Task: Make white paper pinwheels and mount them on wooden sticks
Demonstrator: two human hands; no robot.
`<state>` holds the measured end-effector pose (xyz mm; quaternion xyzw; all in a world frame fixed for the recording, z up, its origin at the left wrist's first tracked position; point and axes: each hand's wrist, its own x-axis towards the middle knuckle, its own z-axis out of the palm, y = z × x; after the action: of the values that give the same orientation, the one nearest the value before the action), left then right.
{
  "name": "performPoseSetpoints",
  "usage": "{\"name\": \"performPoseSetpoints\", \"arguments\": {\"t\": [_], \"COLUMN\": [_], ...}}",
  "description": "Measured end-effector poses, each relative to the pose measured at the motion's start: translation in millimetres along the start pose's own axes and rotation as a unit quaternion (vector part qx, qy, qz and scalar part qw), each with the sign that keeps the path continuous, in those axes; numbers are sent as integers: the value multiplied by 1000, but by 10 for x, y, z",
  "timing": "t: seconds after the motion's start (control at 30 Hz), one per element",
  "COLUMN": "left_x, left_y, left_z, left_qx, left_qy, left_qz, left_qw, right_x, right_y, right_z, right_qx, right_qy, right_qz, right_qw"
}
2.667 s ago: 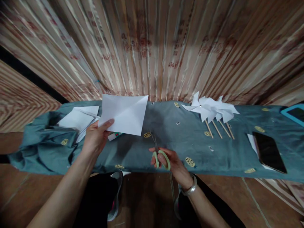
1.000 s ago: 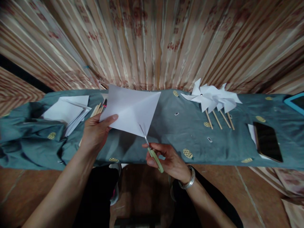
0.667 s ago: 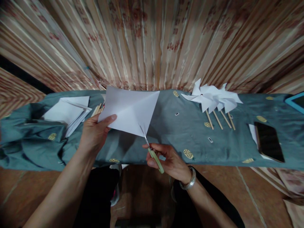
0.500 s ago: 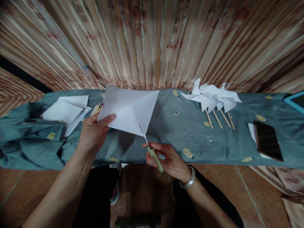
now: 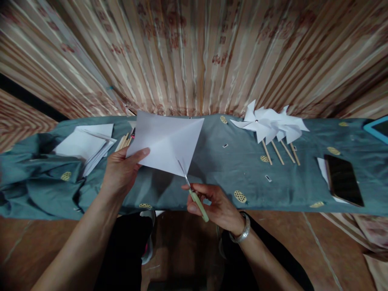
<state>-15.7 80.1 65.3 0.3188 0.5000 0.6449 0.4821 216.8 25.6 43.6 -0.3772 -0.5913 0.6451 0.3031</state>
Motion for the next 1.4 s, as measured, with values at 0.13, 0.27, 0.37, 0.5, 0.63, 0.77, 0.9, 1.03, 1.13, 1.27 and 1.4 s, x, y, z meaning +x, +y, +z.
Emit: {"name": "performPoseSetpoints", "arguments": {"t": [0.13,0.27,0.37,0.5,0.63,0.77,0.9,1.03,1.13,1.27,1.4], "left_x": [3,0,-8,-12,-5,3,11,2,-16,-34,-34], "left_y": [6,14,26,39,39,29,9,-16,-27,-21,-12], "left_z": [0,-2,-6,-5,-2,-7,-15,-8,6,16,15], "left_qx": [0,-3,7,8,1,4,10,8,8,4,8], "left_qy": [0,2,6,11,12,14,22,12,7,5,7], "left_qz": [-6,-11,-15,-16,-18,-26,-23,-27,-38,-41,-43], "left_qw": [1000,1000,1000,1000,1000,1000,999,1000,999,999,999], "right_x": [9,7,6,11,14,14,11,14,20,26,30], "right_y": [-31,-30,-13,-11,-13,6,13,10,16,30,49], "right_z": [4,1,-1,7,14,11,8,7,4,4,13], "right_qx": [-15,-10,-2,-12,-26,-31,-40,-38,-35,-29,-26], "right_qy": [-1,0,-1,3,11,18,25,18,16,14,28], "right_qz": [4,17,30,51,60,62,66,53,42,38,51], "right_qw": [1000,1000,1000,999,998,997,997,998,998,999,998]}}
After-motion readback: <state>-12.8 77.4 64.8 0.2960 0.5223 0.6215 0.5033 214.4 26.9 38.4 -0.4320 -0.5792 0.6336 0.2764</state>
